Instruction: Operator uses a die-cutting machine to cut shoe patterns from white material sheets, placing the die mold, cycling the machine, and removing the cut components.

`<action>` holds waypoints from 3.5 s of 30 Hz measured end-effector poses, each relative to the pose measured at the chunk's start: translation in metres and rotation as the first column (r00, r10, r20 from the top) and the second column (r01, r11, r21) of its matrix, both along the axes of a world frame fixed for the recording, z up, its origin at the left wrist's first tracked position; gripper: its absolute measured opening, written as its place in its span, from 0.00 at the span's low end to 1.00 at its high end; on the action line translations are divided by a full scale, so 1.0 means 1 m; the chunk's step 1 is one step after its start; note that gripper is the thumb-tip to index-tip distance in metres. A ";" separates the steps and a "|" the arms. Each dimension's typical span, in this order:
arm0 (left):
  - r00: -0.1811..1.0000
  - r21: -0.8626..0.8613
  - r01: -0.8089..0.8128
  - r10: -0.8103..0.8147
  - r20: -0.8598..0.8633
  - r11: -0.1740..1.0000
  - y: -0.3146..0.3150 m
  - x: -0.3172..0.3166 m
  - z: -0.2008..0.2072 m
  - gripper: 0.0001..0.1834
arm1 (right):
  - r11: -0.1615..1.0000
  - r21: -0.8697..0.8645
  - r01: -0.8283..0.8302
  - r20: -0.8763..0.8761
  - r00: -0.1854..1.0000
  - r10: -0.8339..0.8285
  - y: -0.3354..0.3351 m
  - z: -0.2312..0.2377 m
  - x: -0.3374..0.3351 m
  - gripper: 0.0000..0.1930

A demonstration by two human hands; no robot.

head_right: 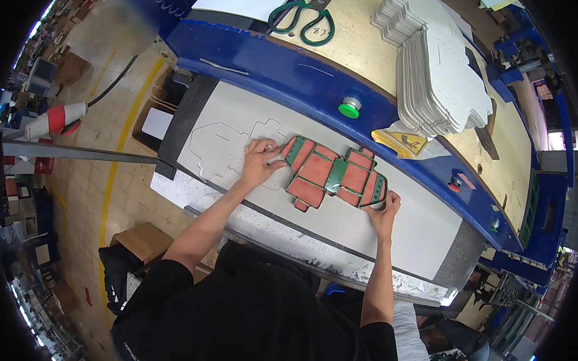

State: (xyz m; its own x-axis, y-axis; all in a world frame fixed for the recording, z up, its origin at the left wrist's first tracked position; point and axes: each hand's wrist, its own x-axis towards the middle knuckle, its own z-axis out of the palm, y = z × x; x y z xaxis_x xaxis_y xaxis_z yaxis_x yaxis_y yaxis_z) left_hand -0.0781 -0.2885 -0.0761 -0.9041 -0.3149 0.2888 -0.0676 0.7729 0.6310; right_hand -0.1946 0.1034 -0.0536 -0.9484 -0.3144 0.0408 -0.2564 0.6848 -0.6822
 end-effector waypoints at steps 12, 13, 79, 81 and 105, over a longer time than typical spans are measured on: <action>1.000 -0.004 -0.021 0.021 -0.017 1.000 0.000 -0.013 0.005 0.26 | 0.998 0.047 0.037 -0.060 0.998 -0.034 -0.005 -0.004 -0.012 0.49; 1.000 -0.006 -0.010 0.010 -0.022 1.000 -0.002 -0.016 0.005 0.26 | 0.999 0.045 0.022 -0.058 0.998 -0.020 -0.006 -0.003 -0.016 0.49; 0.993 -0.080 0.084 -0.090 -0.073 0.993 0.067 0.009 0.040 0.11 | 0.990 0.109 0.089 -0.496 0.868 -0.024 -0.025 0.032 0.094 0.19; 0.999 -0.044 0.033 -0.034 -0.021 0.998 0.072 0.007 0.043 0.11 | 0.987 0.120 0.109 -0.466 0.884 -0.041 -0.022 0.031 0.090 0.21; 0.997 0.078 0.011 -0.017 0.077 0.997 0.084 0.061 0.028 0.10 | 0.904 0.413 -0.108 -0.090 0.983 0.159 -0.001 0.036 0.116 0.22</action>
State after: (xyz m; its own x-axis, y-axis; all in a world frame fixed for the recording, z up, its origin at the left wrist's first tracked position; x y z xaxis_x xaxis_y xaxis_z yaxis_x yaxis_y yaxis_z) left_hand -0.0169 -0.2046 -0.0484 -0.9273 -0.3210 0.1924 -0.1086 0.7228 0.6825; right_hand -0.0784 0.1021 -0.0177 -0.8924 -0.4512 -0.0077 -0.4265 0.8489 -0.3122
